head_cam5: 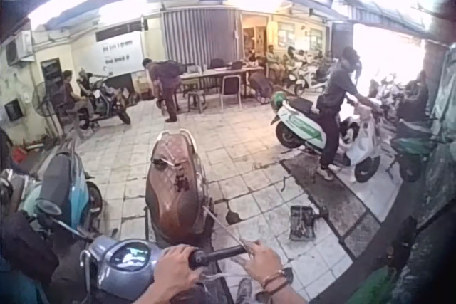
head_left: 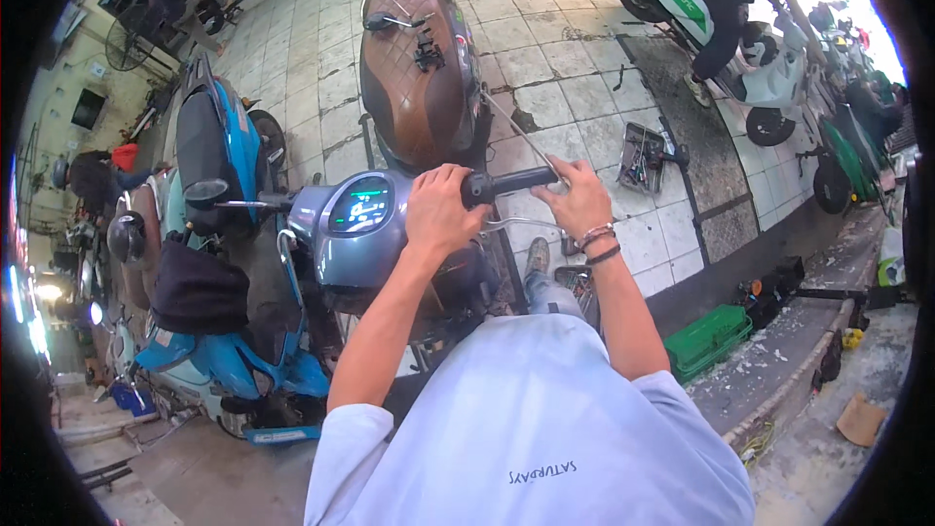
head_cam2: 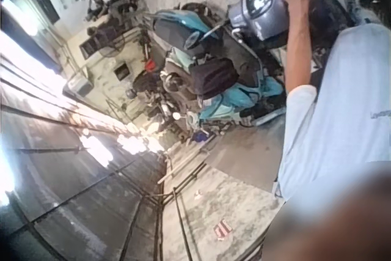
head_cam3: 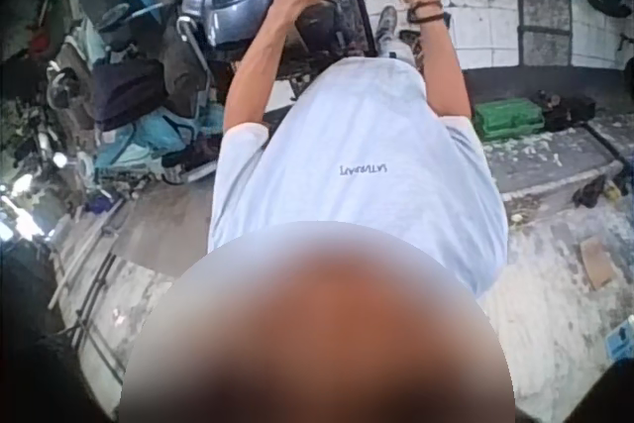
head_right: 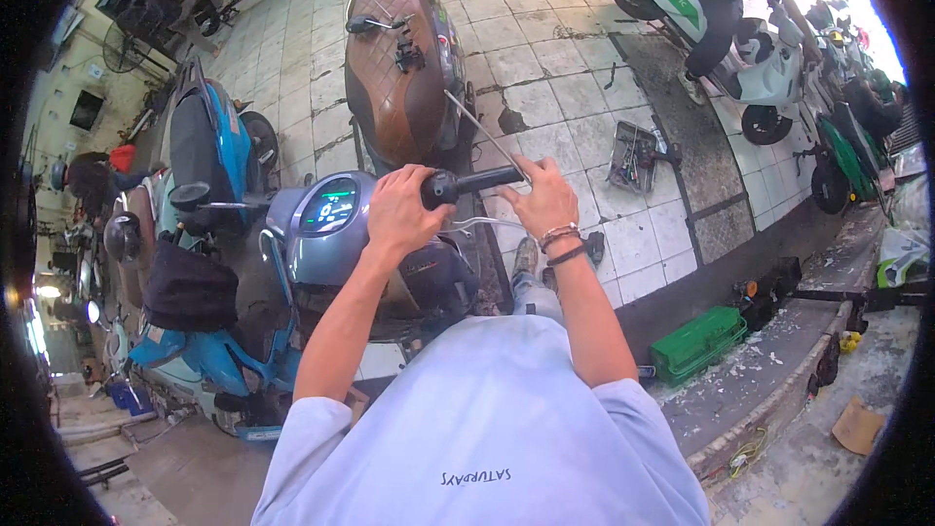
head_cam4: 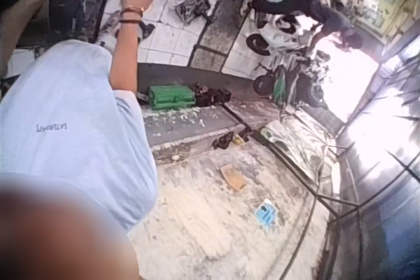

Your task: The person uses a screwdriver to loosen and remove screws from the handlebar and front panel of a scooter, periodically testing the brake lever.

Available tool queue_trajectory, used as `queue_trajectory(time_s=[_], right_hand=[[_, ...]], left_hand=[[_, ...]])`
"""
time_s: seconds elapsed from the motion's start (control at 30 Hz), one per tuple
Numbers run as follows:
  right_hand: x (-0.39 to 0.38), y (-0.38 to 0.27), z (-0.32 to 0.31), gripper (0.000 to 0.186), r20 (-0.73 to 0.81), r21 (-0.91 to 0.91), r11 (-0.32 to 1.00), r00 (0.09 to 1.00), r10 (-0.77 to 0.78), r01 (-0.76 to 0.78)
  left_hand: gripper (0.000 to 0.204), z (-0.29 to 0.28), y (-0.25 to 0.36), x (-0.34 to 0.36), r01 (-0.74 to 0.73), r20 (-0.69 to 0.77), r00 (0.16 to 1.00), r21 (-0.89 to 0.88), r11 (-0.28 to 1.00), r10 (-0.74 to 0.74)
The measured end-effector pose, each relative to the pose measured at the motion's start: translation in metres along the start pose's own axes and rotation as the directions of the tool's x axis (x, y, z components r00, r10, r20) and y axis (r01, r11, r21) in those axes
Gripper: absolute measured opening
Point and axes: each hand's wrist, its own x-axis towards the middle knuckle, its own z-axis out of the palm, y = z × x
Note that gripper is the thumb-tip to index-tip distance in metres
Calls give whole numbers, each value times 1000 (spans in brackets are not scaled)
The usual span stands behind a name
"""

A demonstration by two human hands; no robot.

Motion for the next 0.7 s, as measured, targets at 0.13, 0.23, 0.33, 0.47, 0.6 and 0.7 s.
queue_trajectory(time_s=[0.13, 0.23, 0.33, 0.47, 0.6, 0.7], right_hand=[[-26, 3, -12, 58, -25, 36, 993, 994, -109, 110], [-83, -8, -27, 56, 235, 325, 946, 966, -105, 24], [-134, -32, -55, 55, 575, 547, 759, 817, -36, -352], [-165, -40, -61, 60, 673, 613, 576, 739, -22, -541], [-153, -46, -63, 59, 669, 556, 675, 743, -17, -485], [-139, -53, -70, 61, 707, 490, 738, 707, -25, -464]], left_hand=[[61, 12, 1, 7, 68, -23, 997, 15, 998, -68], [59, 7, -2, 4, 64, -35, 997, 5, 998, -63], [59, 5, -4, 3, 40, -42, 998, -10, 999, -40], [60, 8, -4, 7, -3, -35, 999, 16, 1000, 3], [60, 7, 2, 8, 33, -29, 999, 13, 999, -32], [61, 6, 3, 6, 18, -28, 999, 20, 1000, -17]])
